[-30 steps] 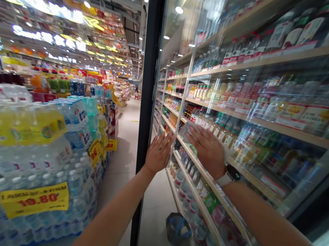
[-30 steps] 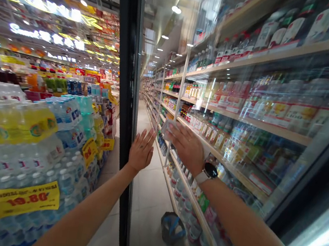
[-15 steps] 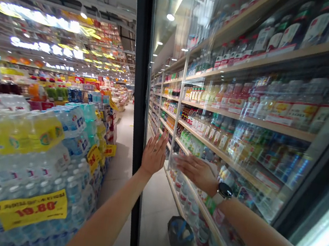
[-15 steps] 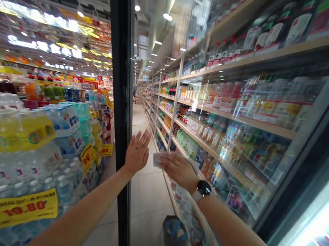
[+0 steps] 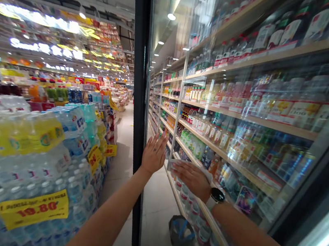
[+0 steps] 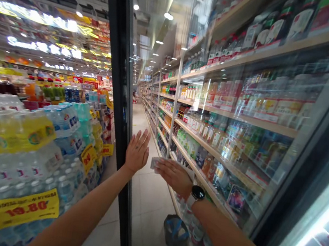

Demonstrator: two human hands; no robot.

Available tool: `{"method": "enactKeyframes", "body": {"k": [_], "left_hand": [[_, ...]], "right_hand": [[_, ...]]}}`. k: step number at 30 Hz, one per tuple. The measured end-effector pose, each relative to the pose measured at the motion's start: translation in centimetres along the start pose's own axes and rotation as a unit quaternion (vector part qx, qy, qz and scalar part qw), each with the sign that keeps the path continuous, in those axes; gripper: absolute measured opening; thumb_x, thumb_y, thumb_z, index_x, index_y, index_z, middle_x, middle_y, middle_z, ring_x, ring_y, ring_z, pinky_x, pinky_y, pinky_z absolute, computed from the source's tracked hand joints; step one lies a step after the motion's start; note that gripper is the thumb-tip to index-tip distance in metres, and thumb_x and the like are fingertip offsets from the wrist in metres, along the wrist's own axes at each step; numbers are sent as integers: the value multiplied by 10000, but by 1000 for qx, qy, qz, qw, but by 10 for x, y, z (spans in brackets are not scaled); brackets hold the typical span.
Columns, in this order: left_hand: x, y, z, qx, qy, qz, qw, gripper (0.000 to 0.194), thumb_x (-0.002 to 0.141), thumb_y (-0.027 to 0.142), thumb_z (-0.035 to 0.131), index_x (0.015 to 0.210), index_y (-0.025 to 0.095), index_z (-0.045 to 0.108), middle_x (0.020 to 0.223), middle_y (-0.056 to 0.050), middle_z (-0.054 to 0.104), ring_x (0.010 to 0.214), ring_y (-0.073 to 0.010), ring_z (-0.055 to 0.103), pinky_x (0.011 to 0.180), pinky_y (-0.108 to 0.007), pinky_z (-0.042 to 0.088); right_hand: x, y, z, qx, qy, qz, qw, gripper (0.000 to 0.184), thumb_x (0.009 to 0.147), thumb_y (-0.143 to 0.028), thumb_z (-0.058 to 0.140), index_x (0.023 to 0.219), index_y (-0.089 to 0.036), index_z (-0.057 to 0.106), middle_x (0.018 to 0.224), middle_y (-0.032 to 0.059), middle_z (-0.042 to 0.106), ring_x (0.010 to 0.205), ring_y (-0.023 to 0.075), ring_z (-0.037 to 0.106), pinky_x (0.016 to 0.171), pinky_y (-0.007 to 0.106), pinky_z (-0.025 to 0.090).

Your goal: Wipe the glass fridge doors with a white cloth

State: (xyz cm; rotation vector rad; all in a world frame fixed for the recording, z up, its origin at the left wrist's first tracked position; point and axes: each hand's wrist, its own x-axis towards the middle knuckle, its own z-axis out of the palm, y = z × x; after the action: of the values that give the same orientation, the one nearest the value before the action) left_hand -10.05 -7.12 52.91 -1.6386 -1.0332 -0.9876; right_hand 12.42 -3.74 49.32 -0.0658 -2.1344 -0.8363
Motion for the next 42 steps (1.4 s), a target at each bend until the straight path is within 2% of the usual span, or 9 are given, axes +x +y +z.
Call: {"method": "enactKeyframes", "body": {"k": [5,8,14,19,23,28,32,36,42], "left_hand": [[17,29,-3,-1,3,-69,998,612,952,249,404,1539,229,230,1549,-102,368,1492,-252,182,1213,-512,156],[35,48,3,-11,-24,-45,999,602,969,265,377,1544,241,201,1576,-83,318,1499,-248,158,1212,-512,163],[43,49,25,21,-27,2,999,621,969,297,396,1548,229,182,1588,-96,277,1496,-271,167,1204,-496,193],[40,44,36,29,-5,10,1000,629,973,324,397,1551,215,172,1591,-99,269,1502,-273,127,1205,-488,187],[41,41,45,26,-2,11,1000,621,976,315,386,1550,208,175,1597,-96,256,1507,-272,93,1208,-486,177],[42,36,57,19,-8,11,1000,611,978,342,369,1547,210,191,1596,-99,264,1507,-276,94,1202,-497,186],[43,34,65,13,-12,7,1000,591,979,322,364,1541,212,219,1586,-95,294,1505,-273,114,1208,-498,167],[45,33,70,1,4,7,1000,596,980,307,364,1545,213,201,1584,-89,300,1508,-258,99,1215,-485,149],[46,31,75,-5,5,7,1000,609,995,353,317,1556,250,104,1610,-61,223,1509,-243,70,1217,-486,150]], "right_hand": [[-15,-10,12,24,-21,4,999,337,965,-100,468,1225,-208,653,1279,32,673,1267,160,566,1108,314,454],[-12,-3,11,8,-18,-19,1000,313,965,-113,484,1192,-217,672,1230,27,700,1216,154,605,1098,309,467],[1,48,-29,-37,-36,-84,995,260,966,-175,534,1192,-214,658,1281,31,673,1277,155,556,1093,349,469],[12,86,-54,-96,18,73,993,376,973,-124,467,1311,-238,587,1362,51,614,1399,197,416,1154,437,397],[1,71,-36,-103,50,111,987,397,971,-110,444,1327,-223,580,1336,56,633,1369,189,460,1142,399,416],[-44,32,-8,-69,-10,39,997,339,990,-139,416,1231,-207,646,1259,11,686,1235,151,587,1081,309,474],[-65,27,-6,-62,-41,-20,997,336,1009,-170,381,1148,-201,686,1234,3,699,1191,145,616,1039,291,503],[-44,60,-29,-75,-77,-37,993,297,992,-169,444,1184,-205,668,1321,8,648,1279,165,551,1072,316,479],[20,124,-70,-150,-3,113,982,437,961,-50,388,1308,-222,590,1403,53,578,1424,196,375,1166,442,367]]}}
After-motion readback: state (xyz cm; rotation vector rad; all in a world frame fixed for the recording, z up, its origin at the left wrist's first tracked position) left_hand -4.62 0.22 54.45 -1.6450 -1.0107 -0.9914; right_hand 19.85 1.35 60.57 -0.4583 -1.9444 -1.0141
